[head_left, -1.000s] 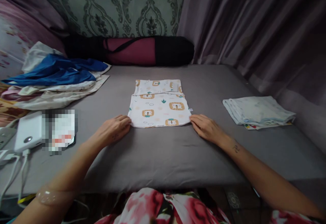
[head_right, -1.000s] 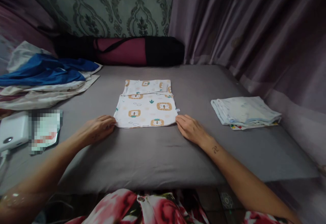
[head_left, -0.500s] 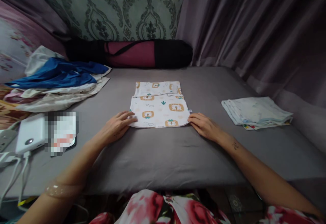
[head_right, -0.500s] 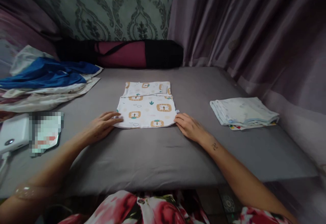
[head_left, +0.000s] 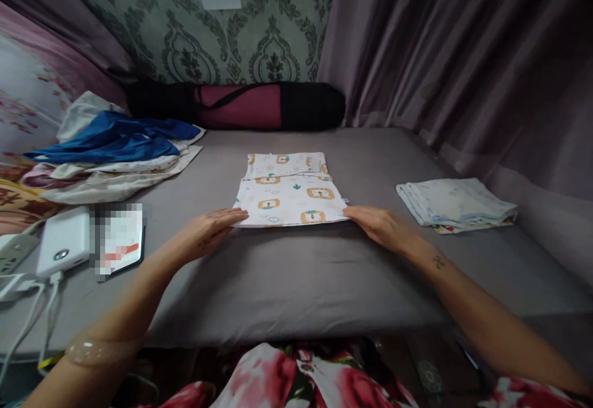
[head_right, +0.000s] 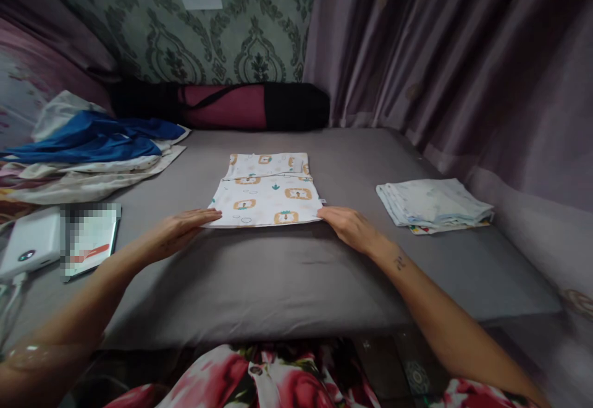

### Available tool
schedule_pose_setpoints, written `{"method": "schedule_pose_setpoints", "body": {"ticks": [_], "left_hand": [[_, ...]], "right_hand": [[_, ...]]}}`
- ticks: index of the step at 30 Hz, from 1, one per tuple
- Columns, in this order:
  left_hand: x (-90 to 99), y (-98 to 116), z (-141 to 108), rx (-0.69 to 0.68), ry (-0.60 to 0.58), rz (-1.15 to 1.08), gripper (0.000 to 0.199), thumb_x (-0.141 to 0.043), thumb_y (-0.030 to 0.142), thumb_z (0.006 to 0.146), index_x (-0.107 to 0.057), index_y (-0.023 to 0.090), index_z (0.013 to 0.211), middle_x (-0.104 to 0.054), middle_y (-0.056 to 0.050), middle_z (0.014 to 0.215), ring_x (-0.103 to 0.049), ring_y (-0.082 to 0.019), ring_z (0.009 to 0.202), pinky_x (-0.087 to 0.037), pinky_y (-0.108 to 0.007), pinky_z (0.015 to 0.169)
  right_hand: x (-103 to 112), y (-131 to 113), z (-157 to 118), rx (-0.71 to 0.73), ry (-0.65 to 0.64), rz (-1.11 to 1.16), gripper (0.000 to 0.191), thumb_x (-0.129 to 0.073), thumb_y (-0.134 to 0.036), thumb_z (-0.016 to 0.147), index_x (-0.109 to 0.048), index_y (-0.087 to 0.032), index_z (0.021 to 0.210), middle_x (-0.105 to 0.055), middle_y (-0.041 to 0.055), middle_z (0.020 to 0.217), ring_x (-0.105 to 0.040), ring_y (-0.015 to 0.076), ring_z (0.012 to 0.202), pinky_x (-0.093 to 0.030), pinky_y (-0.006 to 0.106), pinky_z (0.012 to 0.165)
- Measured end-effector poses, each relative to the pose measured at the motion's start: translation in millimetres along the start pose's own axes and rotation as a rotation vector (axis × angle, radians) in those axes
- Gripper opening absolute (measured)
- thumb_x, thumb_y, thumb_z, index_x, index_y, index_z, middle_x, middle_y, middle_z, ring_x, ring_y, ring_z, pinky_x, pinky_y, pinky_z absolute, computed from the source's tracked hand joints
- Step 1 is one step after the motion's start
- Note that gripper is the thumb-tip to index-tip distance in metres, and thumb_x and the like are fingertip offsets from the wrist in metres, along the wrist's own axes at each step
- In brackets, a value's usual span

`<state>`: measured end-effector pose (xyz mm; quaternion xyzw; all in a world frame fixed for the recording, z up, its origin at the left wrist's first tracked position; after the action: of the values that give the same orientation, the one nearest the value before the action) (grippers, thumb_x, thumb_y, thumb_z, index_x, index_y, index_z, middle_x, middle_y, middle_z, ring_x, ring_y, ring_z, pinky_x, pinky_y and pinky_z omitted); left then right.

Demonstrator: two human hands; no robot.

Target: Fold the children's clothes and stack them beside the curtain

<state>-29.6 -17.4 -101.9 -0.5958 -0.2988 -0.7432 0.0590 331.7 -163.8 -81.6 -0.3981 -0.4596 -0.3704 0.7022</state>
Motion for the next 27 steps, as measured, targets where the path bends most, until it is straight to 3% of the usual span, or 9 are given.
{"method": "schedule_pose_setpoints", "body": {"ticks": [8, 12, 15, 17, 23, 27], "left_hand": [[-1.2, 26.7, -30.6, -0.047, -0.048, -0.036, 0.045, -0.037, 0.027, 0.095, -0.058, 0.031, 0.135, -0.063, -0.005, 0.133, -0.059, -0.022, 0.123, -0.048, -0.039, 0.105], [1.0, 29.5, -31.1, 0.054, -0.043, -0.110, 0.041, -0.040, 0.032, 0.094, -0.062, 0.030, 0.129, -0.070, -0.005, 0.120, -0.068, -0.021, 0.106, -0.055, -0.033, 0.090], [4.2, 20.1, -19.7, 0.253, 0.000, -0.159, 0.039, -0.043, 0.040, 0.092, -0.067, 0.025, 0.120, -0.075, -0.002, 0.083, -0.068, -0.018, 0.067, -0.054, -0.025, 0.064], [7.2, 12.5, -8.1, 0.359, 0.083, -0.205, 0.039, -0.046, 0.043, 0.089, -0.070, 0.022, 0.111, -0.071, -0.001, 0.069, -0.062, -0.015, 0.056, -0.048, -0.023, 0.057], [8.0, -17.4, 36.3, 0.545, 0.378, -0.360, 0.035, -0.052, 0.041, 0.080, -0.070, 0.015, 0.095, -0.064, -0.001, 0.066, -0.057, -0.015, 0.061, -0.042, -0.023, 0.056], [7.1, -34.4, 67.5, 0.655, 0.428, -0.257, 0.032, -0.049, 0.039, 0.082, -0.069, 0.015, 0.091, -0.062, -0.002, 0.065, -0.055, -0.016, 0.063, -0.038, -0.023, 0.057]], "right_hand": [[4.2, -23.3, -27.5, 0.008, -0.068, 0.005, 0.042, -0.048, -0.005, 0.088, -0.067, -0.027, 0.119, -0.072, 0.0046, 0.118, -0.069, 0.0228, 0.106, -0.057, 0.038, 0.094], [3.9, -26.4, -24.9, 0.002, -0.076, 0.058, 0.036, -0.047, -0.010, 0.091, -0.067, -0.026, 0.115, -0.073, 0.0050, 0.114, -0.070, 0.0220, 0.103, -0.057, 0.035, 0.090], [5.4, -16.9, -9.2, -0.106, -0.041, 0.114, 0.028, -0.045, -0.019, 0.095, -0.068, -0.025, 0.112, -0.073, 0.0054, 0.111, -0.070, 0.0214, 0.099, -0.057, 0.033, 0.085], [6.2, -5.7, 4.1, -0.222, 0.009, 0.137, 0.026, -0.046, -0.024, 0.095, -0.068, -0.025, 0.109, -0.074, 0.0045, 0.106, -0.071, 0.0205, 0.093, -0.056, 0.031, 0.079], [-3.6, 35.0, 45.7, -0.488, 0.169, 0.096, 0.024, -0.050, -0.027, 0.088, -0.069, -0.021, 0.101, -0.073, 0.0022, 0.076, -0.066, 0.0176, 0.064, -0.048, 0.026, 0.060], [-14.7, 54.1, 76.5, -0.560, 0.190, 0.026, 0.026, -0.049, -0.024, 0.087, -0.069, -0.018, 0.102, -0.073, 0.0064, 0.083, -0.066, 0.0206, 0.073, -0.048, 0.029, 0.068]]}}
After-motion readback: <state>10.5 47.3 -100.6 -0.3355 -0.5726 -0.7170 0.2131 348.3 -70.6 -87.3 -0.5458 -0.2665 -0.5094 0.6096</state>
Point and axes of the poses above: each hand's wrist, its own z-axis towards the middle knuckle, its own x-axis out of the back of the hand, y = z × x, the point moved 5 cm from there along z, towards the middle knuckle
